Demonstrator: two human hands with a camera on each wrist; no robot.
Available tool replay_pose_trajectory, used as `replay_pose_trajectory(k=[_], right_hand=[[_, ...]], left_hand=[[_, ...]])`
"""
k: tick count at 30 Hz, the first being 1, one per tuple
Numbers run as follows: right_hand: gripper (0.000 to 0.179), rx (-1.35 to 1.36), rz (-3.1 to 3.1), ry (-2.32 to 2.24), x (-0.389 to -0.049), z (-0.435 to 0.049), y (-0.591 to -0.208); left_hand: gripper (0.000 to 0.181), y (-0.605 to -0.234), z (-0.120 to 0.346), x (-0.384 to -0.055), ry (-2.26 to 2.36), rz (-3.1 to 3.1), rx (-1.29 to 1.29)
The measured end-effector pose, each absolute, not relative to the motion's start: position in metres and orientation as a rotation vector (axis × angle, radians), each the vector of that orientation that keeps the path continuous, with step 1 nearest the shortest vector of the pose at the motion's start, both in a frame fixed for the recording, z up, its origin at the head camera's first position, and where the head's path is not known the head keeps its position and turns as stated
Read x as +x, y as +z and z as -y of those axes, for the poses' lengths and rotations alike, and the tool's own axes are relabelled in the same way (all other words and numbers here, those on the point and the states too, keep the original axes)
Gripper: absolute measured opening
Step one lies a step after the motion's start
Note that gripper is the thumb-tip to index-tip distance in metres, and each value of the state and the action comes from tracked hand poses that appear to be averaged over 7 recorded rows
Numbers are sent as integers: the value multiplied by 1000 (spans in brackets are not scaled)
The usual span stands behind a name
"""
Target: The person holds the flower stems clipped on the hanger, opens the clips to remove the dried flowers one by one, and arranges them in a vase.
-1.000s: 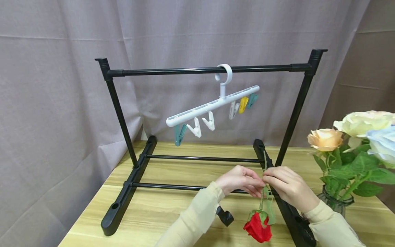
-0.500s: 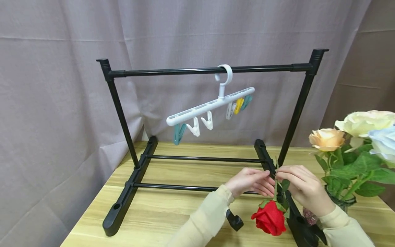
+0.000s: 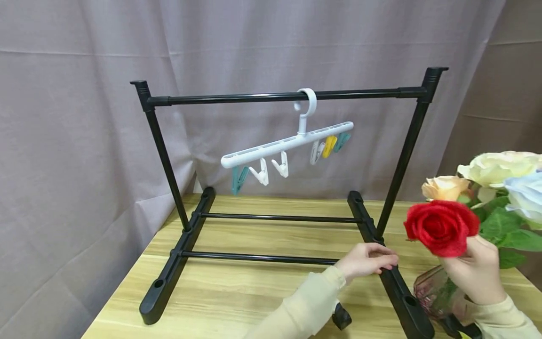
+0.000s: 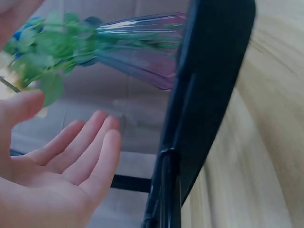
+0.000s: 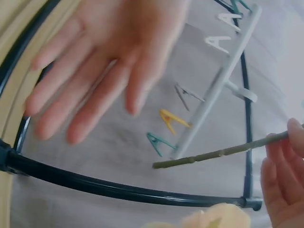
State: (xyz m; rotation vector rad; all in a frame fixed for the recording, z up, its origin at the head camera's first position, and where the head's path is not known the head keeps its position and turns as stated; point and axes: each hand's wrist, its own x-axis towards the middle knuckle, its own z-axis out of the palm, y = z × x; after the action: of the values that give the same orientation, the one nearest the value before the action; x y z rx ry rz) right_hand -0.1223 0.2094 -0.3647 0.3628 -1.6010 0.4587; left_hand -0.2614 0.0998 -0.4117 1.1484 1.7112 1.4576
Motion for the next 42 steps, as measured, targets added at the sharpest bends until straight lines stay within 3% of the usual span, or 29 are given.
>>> replay_pose_trajectory(k=[4,9,18,33,42], right_hand=[[40,372,1672,576,-112,-210,-354],[28,300,1684,563,-98,-211,-347],[24,75,1662,460,-86,-212,-347],[10,-110,1705,352,-90,-228,-370],[13,-147,1665,404,-96,-235,-389]], left_hand=[[38,-414,-107,-252,1328,-1853,1313],[57,-415,-118,-236,1194,-1977,1418],[78,-422,-143,-203,1079,-2239,1472],[74,-442,-156,-193,953,-2434,1659],[53,-445,-155,-194,888,-2598,1798]])
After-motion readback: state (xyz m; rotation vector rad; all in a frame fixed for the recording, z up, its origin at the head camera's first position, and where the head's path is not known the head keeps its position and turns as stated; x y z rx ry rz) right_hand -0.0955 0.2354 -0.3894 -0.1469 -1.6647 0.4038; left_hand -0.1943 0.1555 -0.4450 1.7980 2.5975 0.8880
